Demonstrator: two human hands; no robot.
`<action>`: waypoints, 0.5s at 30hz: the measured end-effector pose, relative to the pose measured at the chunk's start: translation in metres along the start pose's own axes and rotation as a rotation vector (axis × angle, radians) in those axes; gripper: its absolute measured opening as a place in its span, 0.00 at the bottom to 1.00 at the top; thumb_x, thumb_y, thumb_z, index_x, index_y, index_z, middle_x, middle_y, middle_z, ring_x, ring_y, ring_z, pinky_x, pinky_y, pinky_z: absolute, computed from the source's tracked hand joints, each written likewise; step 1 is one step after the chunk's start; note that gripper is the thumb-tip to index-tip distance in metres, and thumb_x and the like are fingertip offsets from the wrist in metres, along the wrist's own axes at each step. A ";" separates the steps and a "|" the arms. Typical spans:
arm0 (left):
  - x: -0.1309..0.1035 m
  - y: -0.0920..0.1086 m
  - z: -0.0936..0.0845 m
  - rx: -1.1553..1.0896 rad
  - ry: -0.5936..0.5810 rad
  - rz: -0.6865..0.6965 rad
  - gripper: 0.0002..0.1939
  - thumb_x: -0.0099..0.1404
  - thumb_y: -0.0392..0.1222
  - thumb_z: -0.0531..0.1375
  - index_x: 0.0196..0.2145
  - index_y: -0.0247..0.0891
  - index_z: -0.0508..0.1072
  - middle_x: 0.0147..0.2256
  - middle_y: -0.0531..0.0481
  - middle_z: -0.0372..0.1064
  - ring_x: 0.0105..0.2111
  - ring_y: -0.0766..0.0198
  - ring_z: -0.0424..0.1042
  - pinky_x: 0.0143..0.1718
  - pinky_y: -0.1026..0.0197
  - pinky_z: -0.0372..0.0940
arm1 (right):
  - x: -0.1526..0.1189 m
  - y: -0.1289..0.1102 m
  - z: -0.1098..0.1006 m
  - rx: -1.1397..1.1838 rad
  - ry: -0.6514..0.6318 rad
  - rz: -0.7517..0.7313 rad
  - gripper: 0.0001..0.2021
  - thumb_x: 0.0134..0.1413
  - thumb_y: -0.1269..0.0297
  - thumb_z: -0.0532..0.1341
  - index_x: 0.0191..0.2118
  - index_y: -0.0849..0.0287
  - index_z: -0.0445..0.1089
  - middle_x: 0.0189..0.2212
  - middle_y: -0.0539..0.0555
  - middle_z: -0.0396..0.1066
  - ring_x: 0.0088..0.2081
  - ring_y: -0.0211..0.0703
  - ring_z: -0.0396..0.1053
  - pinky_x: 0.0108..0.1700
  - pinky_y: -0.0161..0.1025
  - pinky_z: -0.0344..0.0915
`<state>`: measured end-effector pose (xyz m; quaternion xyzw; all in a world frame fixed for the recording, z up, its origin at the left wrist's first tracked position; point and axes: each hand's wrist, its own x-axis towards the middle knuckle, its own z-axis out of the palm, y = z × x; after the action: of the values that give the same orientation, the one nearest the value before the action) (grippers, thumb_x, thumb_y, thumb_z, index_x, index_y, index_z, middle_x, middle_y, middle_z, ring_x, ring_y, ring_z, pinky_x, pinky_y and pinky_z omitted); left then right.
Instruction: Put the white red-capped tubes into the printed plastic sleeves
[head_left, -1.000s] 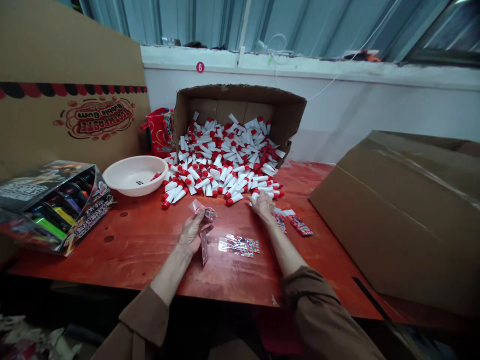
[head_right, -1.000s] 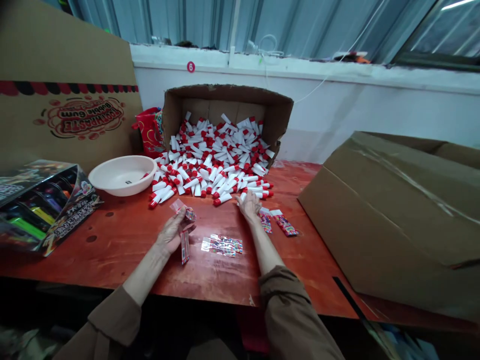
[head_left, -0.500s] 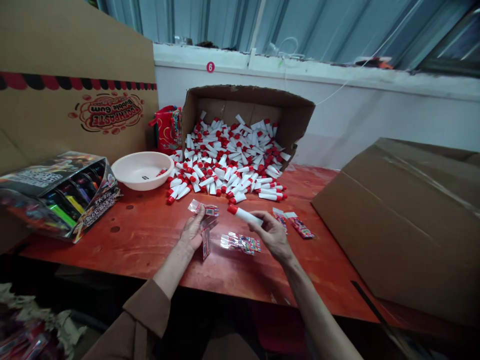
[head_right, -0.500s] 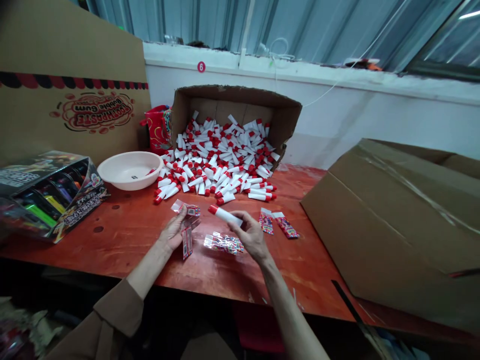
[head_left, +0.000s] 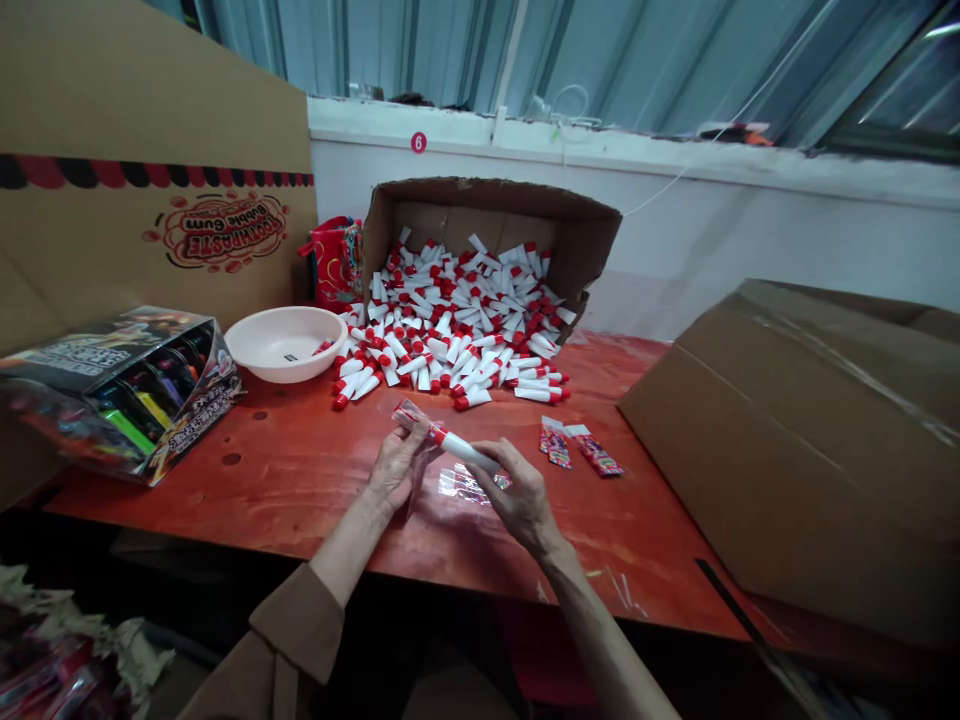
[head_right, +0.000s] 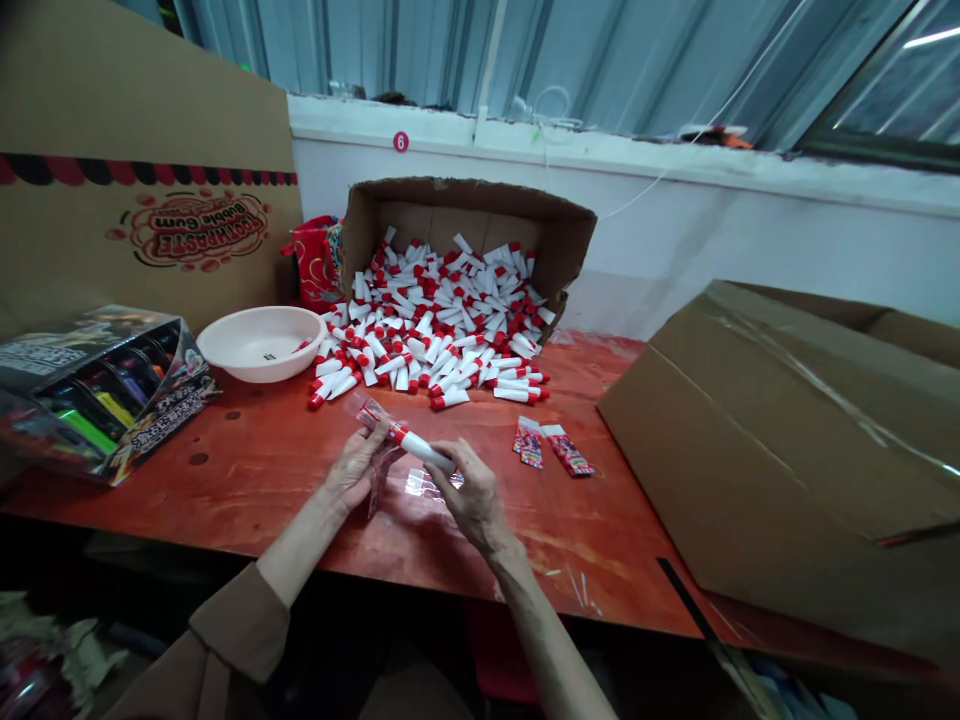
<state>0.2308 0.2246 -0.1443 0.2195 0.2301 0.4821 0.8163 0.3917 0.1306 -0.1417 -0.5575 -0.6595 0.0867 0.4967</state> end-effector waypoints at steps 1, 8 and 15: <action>-0.001 -0.002 0.001 0.005 -0.006 0.001 0.19 0.50 0.41 0.74 0.35 0.33 0.73 0.33 0.47 0.76 0.34 0.63 0.75 0.46 0.55 0.70 | -0.001 -0.001 0.005 0.025 0.012 0.036 0.07 0.61 0.61 0.62 0.43 0.56 0.72 0.35 0.53 0.73 0.35 0.43 0.70 0.38 0.39 0.67; -0.009 -0.022 0.001 0.130 -0.097 0.007 0.19 0.53 0.44 0.72 0.38 0.31 0.75 0.36 0.44 0.76 0.35 0.61 0.75 0.42 0.58 0.68 | 0.005 -0.002 0.038 0.400 0.084 0.403 0.16 0.53 0.52 0.67 0.40 0.58 0.72 0.33 0.53 0.74 0.32 0.42 0.70 0.33 0.37 0.67; -0.008 -0.013 -0.002 0.075 0.010 0.034 0.21 0.53 0.47 0.72 0.41 0.35 0.73 0.41 0.43 0.77 0.38 0.61 0.76 0.43 0.59 0.69 | -0.001 0.009 0.049 0.574 0.048 0.523 0.17 0.49 0.51 0.70 0.38 0.58 0.71 0.26 0.48 0.70 0.25 0.37 0.65 0.27 0.34 0.63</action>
<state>0.2352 0.2115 -0.1524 0.2515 0.2482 0.4880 0.7981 0.3608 0.1547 -0.1729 -0.5471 -0.4322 0.3785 0.6088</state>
